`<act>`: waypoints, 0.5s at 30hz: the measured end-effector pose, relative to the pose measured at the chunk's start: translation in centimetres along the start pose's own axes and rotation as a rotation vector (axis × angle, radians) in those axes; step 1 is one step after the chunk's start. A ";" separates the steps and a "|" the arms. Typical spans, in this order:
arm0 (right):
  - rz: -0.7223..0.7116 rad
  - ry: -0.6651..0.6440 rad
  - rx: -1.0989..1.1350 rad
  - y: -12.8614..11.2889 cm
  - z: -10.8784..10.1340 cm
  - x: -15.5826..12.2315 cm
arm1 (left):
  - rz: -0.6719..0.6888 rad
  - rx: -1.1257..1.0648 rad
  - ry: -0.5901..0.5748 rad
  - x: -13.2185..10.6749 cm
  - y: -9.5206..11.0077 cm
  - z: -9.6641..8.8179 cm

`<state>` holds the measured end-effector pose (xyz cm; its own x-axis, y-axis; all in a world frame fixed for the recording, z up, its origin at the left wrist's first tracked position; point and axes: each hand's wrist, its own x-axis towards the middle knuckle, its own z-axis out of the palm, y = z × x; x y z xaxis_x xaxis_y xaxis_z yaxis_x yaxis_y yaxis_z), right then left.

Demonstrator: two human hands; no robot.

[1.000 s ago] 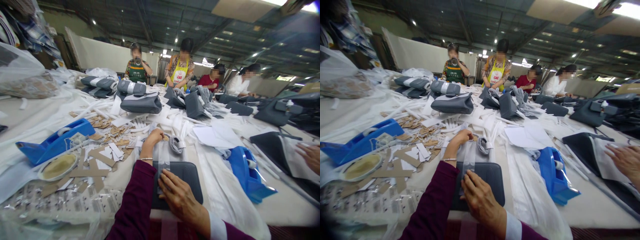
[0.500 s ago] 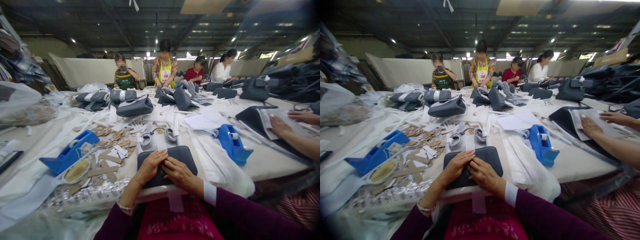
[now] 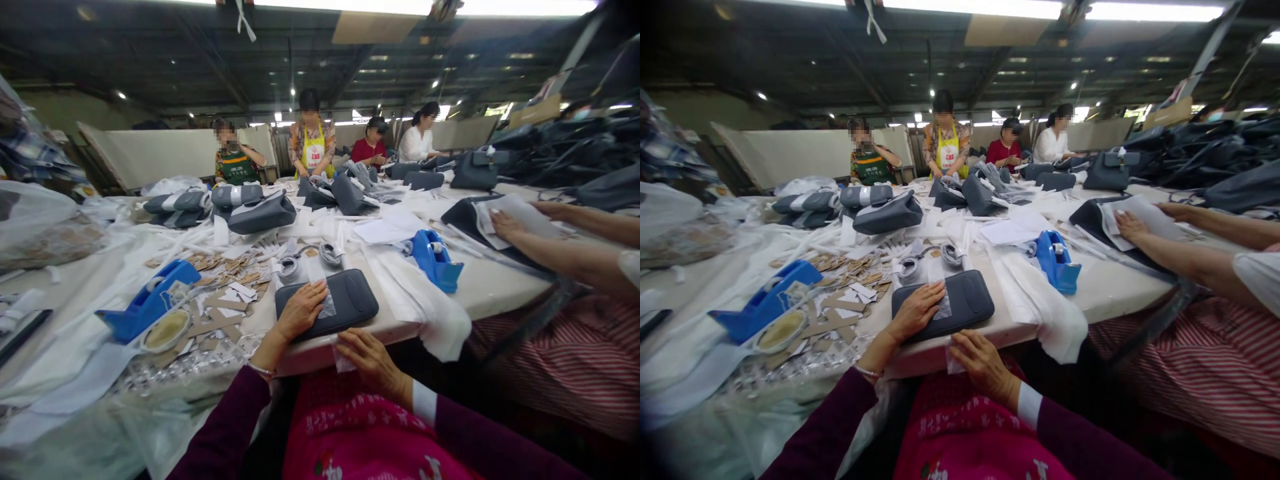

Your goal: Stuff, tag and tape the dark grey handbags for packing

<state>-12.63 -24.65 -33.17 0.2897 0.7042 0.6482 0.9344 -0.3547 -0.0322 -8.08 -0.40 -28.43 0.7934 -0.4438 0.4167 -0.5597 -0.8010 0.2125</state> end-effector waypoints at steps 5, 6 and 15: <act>0.036 0.040 0.032 -1.5 -0.3 2.6 | 0.011 0.067 -0.023 0.0 0.4 -0.1; 0.044 0.032 0.021 -1.8 -0.4 2.8 | 0.011 0.076 -0.027 0.0 0.4 -0.1; 0.050 -0.035 -0.039 -3.4 -0.7 2.6 | -0.010 0.053 -0.010 -0.2 0.3 0.6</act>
<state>-15.20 -22.08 -30.84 0.3436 0.7059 0.6194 0.9100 -0.4133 -0.0337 -8.23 -0.80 -28.95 0.8013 -0.4397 0.4057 -0.5386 -0.8253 0.1694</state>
